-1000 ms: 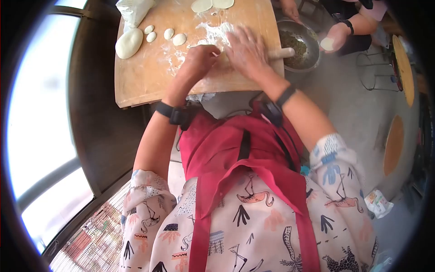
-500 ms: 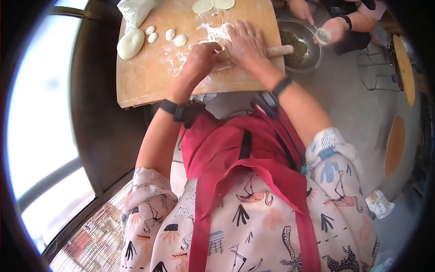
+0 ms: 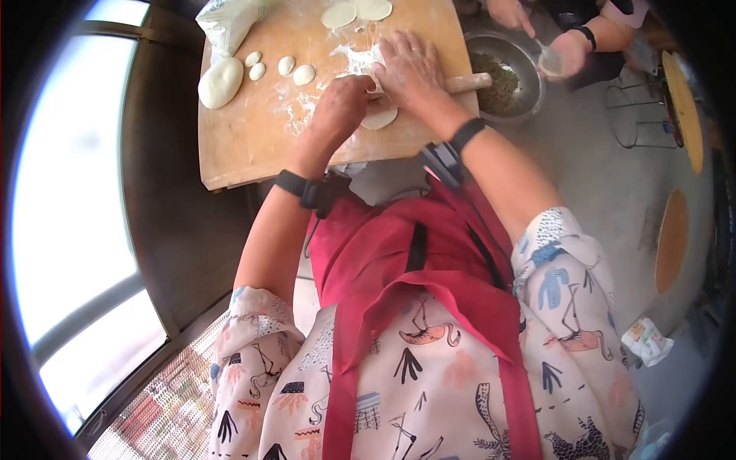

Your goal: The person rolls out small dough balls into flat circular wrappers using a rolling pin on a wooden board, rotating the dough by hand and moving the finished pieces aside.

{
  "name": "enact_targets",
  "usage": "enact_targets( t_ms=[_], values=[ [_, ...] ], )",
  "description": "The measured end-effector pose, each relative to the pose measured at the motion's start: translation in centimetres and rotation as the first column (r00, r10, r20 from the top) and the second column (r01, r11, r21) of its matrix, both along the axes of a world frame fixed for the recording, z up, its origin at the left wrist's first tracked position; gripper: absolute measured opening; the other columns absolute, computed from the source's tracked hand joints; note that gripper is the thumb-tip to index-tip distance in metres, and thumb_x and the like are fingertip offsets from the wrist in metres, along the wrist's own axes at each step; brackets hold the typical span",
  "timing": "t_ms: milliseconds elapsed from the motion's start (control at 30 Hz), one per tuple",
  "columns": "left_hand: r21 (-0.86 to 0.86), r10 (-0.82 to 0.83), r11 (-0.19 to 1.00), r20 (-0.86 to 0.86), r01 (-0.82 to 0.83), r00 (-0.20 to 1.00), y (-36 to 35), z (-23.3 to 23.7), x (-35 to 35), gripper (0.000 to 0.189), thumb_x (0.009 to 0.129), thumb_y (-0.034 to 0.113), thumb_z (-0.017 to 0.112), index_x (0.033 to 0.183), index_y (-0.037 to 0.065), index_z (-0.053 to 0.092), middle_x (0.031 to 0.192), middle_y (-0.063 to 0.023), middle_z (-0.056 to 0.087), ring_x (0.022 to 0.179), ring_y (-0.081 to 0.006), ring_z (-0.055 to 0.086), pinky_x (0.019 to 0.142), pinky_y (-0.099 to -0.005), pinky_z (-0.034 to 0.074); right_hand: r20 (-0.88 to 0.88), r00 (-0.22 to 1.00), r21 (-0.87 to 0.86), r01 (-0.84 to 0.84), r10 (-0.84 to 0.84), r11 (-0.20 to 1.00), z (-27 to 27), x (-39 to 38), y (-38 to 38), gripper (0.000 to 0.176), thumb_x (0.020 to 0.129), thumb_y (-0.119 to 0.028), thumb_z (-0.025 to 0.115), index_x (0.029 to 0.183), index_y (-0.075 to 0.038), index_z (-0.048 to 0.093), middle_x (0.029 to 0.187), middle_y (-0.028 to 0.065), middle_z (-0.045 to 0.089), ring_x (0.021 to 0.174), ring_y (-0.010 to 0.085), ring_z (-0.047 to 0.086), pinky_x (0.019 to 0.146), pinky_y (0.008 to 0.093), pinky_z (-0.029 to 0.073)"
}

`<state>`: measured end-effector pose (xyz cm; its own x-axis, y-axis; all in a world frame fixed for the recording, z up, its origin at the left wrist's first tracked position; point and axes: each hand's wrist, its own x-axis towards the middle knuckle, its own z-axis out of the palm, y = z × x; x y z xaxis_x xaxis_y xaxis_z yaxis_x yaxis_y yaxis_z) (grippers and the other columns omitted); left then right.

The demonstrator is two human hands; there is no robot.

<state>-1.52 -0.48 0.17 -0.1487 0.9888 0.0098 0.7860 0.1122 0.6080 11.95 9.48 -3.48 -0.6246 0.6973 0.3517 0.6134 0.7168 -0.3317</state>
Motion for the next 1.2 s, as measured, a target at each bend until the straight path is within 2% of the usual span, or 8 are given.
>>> enact_targets(
  t_ms=[133, 333, 400, 533, 800, 867, 1033, 1200],
  values=[
    [-0.065, -0.072, 0.996, -0.203, 0.059, 0.977, 0.7, -0.3, 0.1, 0.018, 0.086, 0.009, 0.063, 0.1, 0.0, 0.07, 0.085, -0.0193, 0.069, 0.079, -0.0313, 0.069, 0.074, -0.0396, 0.054, 0.003, 1.0, -0.067, -0.027, 0.027, 0.997, 0.7, 2.7, -2.5, 0.05, 0.095, -0.035, 0.055, 0.136, -0.007, 0.053, 0.147, 0.0197, 0.045, 0.142, 0.0376, 0.033, 0.113, 0.0627, 0.025],
    [-0.223, 0.161, 0.973, 0.476, -0.058, 0.864, -1.8, -1.1, -1.6, 0.019, 0.088, 0.009, 0.065, 0.101, -0.005, 0.069, 0.077, -0.0078, 0.067, 0.067, -0.0118, 0.066, 0.062, -0.028, 0.055, 0.075, 0.989, -0.069, -0.125, 0.13, 0.99, 1.0, 6.4, -5.9, 0.049, 0.094, -0.033, 0.057, 0.135, -0.006, 0.054, 0.145, 0.0182, 0.046, 0.141, 0.0373, 0.036, 0.112, 0.0597, 0.027],
    [-0.102, 0.008, 0.995, 0.002, -0.008, 1.0, -0.8, 0.7, 0.2, 0.022, 0.087, 0.011, 0.065, 0.106, 0.001, 0.07, 0.084, -0.0163, 0.071, 0.074, -0.0259, 0.07, 0.071, -0.0356, 0.055, 0.016, 0.999, -0.043, -0.027, 0.028, 0.999, 0.5, 2.8, -2.7, 0.049, 0.095, -0.033, 0.055, 0.136, -0.006, 0.052, 0.147, 0.019, 0.045, 0.141, 0.0379, 0.036, 0.114, 0.0598, 0.025],
    [0.119, -0.082, 0.988, -0.163, 0.102, 0.983, 1.3, -0.4, 0.6, 0.019, 0.085, 0.013, 0.066, 0.101, 0.002, 0.071, 0.089, -0.0211, 0.07, 0.082, -0.0348, 0.069, 0.072, -0.0413, 0.053, 0.036, 0.999, 0.053, 0.01, -0.012, 0.999, 0.7, 0.2, 0.4, 0.05, 0.096, -0.033, 0.054, 0.137, -0.006, 0.051, 0.147, 0.02, 0.045, 0.141, 0.0389, 0.036, 0.115, 0.0613, 0.024],
    [-0.25, 0.256, 0.959, 0.58, -0.13, 0.773, -1.9, -0.7, -1.7, 0.019, 0.087, 0.008, 0.065, 0.103, 0.0, 0.069, 0.074, -0.0113, 0.067, 0.068, -0.0173, 0.067, 0.065, -0.0323, 0.054, 0.09, 0.989, -0.078, -0.106, 0.113, 0.991, 0.9, 6.7, -6.3, 0.051, 0.095, -0.034, 0.055, 0.138, -0.007, 0.05, 0.147, 0.0186, 0.045, 0.142, 0.0376, 0.035, 0.113, 0.0601, 0.025],
    [-0.216, 0.084, 0.974, 0.062, -0.069, 0.995, -1.3, 2.2, 0.0, 0.021, 0.088, 0.012, 0.065, 0.105, 0.001, 0.07, 0.079, -0.0141, 0.069, 0.074, -0.0224, 0.069, 0.072, -0.0349, 0.056, 0.057, 0.998, -0.016, -0.011, 0.012, 1.0, 0.2, 3.3, -3.2, 0.051, 0.096, -0.034, 0.054, 0.138, -0.008, 0.05, 0.147, 0.0188, 0.045, 0.142, 0.0372, 0.035, 0.114, 0.0596, 0.025],
    [0.032, -0.107, 0.993, -0.223, 0.117, 0.969, 0.9, -0.7, -0.4, 0.023, 0.086, 0.018, 0.07, 0.102, 0.001, 0.069, 0.085, -0.0186, 0.071, 0.079, -0.033, 0.069, 0.074, -0.0398, 0.054, 0.051, 0.999, 0.023, 0.002, -0.003, 1.0, 0.4, 1.1, -0.6, 0.05, 0.096, -0.034, 0.053, 0.138, -0.007, 0.05, 0.145, 0.0194, 0.046, 0.141, 0.0377, 0.036, 0.113, 0.0601, 0.026],
    [-0.297, 0.334, 0.93, 0.431, -0.218, 0.838, -1.8, -0.3, -1.6, 0.018, 0.088, 0.014, 0.067, 0.1, 0.001, 0.069, 0.078, -0.0146, 0.069, 0.075, -0.0217, 0.069, 0.07, -0.0364, 0.054, 0.115, 0.99, -0.049, -0.076, 0.081, 0.996, 1.3, 6.8, -7.0, 0.048, 0.096, -0.034, 0.054, 0.135, -0.007, 0.052, 0.145, 0.0188, 0.046, 0.14, 0.0378, 0.036, 0.113, 0.0604, 0.026]
  ],
)
